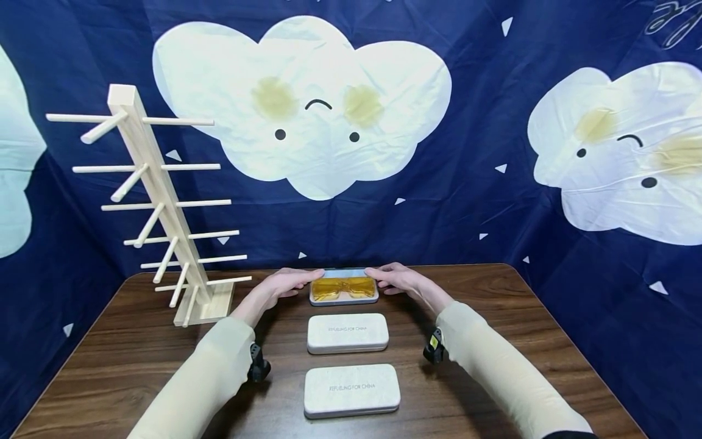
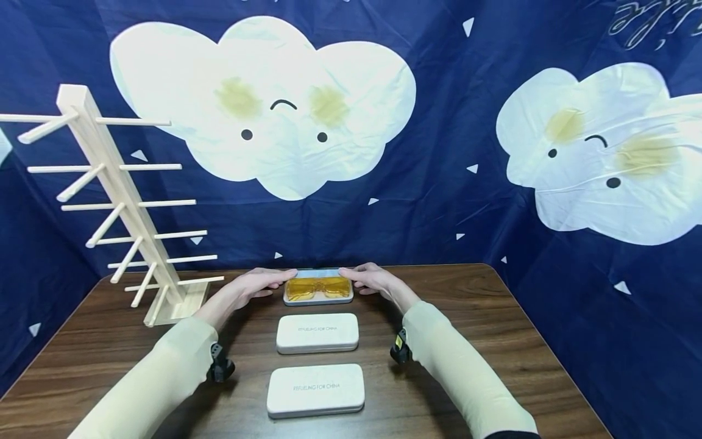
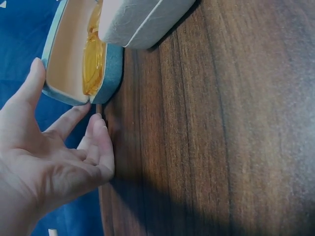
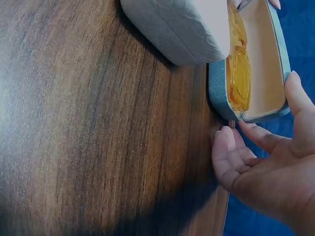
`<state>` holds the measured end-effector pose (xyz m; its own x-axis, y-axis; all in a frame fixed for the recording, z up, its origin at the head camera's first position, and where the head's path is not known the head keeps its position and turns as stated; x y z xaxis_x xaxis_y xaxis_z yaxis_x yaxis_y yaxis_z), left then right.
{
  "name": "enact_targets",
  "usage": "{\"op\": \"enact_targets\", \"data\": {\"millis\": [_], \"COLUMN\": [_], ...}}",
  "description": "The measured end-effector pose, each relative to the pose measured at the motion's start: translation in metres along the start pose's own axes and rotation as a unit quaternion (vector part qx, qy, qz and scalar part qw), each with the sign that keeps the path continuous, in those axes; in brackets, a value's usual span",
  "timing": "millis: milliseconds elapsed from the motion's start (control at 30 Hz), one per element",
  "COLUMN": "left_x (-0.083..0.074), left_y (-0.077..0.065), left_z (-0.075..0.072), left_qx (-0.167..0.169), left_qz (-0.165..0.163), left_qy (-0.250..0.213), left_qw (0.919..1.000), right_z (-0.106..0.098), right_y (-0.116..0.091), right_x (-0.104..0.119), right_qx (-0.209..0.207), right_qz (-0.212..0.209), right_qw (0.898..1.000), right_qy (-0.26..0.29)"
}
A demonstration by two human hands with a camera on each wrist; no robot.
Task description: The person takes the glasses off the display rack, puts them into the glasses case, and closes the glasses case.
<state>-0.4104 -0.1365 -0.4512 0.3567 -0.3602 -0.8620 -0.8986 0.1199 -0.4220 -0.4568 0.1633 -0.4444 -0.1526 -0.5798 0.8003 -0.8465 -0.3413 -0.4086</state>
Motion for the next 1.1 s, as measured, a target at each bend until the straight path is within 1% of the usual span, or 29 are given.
{"op": "enact_targets", "data": {"millis": [167,267,400,700,1100], "left_x": [0.0014,0.0016,0.0020,0.0034,0.0071], "left_y": [0.0001,-0.0002,-0.0007,-0.0020,-0.0035], "left_z": [0.0000,-0.0002,0.0010,0.0031,0.0040], "left_qx": [0.003,0.008,0.013,0.011,0.008], "left_qz": [0.004,0.013,0.020,0.024,0.028], "left_qy": [-0.002,0.004,0.009,0.001,0.012], "left_qw": [1.0000,0.9999,0.9997,0.9997,0.9995], "right_z": [0.0001,-0.0002,0.0002,0.0009,0.0016], "right_y": [-0.0013,-0.0015,-0.0012,-0.0031,-0.0040], "right_x": [0.0002,0.0003,-0.0010,-0.0024,-0.0070], "right_qx": [0.007,0.013,0.015,0.027,0.028], "right_qz": [-0.006,-0.016,-0.023,-0.045,-0.053], "right_qw": [1.000,1.000,1.000,0.999,0.998], "right_qy": [-0.010,-0.016,-0.012,-0.014,-0.011]}}
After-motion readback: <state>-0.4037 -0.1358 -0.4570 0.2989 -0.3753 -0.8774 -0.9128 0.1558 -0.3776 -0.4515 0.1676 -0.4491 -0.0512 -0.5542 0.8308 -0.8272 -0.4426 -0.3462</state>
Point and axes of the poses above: each hand's wrist, its own y-axis towards the middle knuckle, its own z-axis out of the palm, x = y × z, the point moved 2 cm from there along y, towards the middle knuckle, and after that the axes turned 3 degrees about -y, right-handed, at the moved point
